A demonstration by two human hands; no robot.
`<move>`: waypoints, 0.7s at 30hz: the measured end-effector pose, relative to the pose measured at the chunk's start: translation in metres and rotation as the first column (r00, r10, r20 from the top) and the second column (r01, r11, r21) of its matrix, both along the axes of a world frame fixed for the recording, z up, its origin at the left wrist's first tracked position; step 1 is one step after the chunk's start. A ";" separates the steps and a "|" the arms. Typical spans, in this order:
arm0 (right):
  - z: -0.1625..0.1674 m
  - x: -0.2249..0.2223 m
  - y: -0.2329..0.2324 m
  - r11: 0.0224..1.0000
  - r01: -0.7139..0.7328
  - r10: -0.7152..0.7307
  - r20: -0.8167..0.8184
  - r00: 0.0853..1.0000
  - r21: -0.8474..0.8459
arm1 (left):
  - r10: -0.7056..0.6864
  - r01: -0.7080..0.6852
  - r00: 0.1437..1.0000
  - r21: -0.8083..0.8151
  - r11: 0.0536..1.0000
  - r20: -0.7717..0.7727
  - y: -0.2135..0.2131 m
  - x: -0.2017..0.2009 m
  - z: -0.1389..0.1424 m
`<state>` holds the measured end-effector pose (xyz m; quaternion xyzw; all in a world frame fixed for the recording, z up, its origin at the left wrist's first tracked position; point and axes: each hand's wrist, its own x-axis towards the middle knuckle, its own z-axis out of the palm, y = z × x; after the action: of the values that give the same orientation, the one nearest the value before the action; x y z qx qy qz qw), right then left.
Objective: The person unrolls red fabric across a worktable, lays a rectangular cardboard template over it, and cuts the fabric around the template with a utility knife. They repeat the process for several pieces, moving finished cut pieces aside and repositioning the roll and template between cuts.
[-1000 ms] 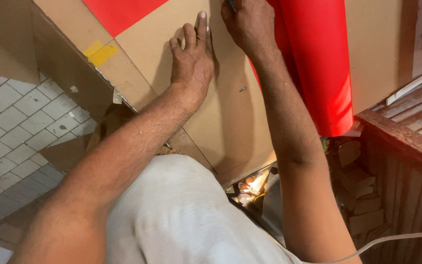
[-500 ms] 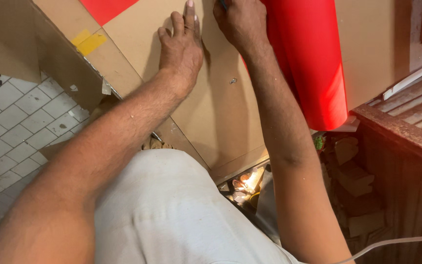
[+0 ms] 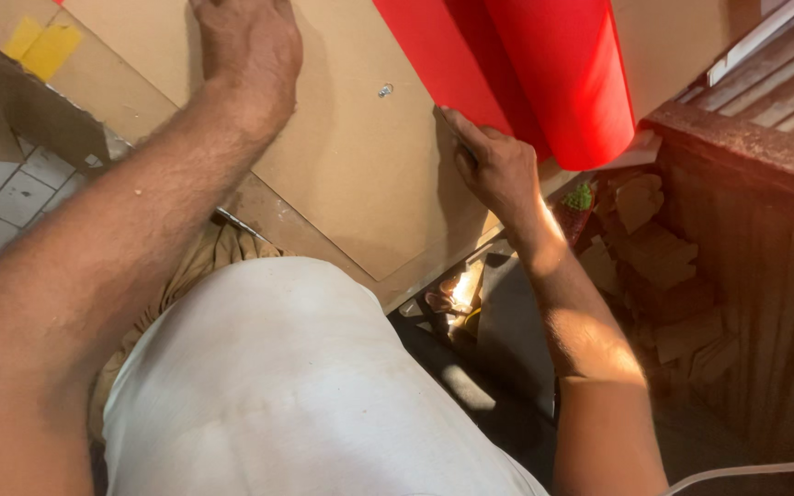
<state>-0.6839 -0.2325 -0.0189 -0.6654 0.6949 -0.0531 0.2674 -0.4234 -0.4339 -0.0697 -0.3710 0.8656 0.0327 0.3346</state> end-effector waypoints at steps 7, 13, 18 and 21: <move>-0.002 -0.041 0.094 0.488 0.455 -0.859 0.317 0.403 0.745 | -0.066 0.062 0.997 -0.089 0.994 -0.045 0.003 0.002 -0.013; 0.015 -0.051 0.149 0.989 0.137 -0.138 0.032 0.990 0.050 | -0.102 0.101 0.995 -0.052 0.994 -0.006 0.004 0.008 -0.020; 0.019 -0.051 0.159 0.993 0.120 -0.120 -0.027 0.992 -0.018 | -0.119 0.119 0.993 -0.053 0.991 0.004 -0.003 0.005 -0.008; 0.022 -0.046 0.160 0.989 0.145 -0.145 -0.024 0.989 -0.015 | -0.078 0.067 0.988 -0.082 0.994 -0.136 -0.002 0.008 0.008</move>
<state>-0.7297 -0.0722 0.0030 -0.6155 0.7443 -0.0687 0.2497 -0.4151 -0.4355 -0.0615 -0.3489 0.9003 0.0126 0.2601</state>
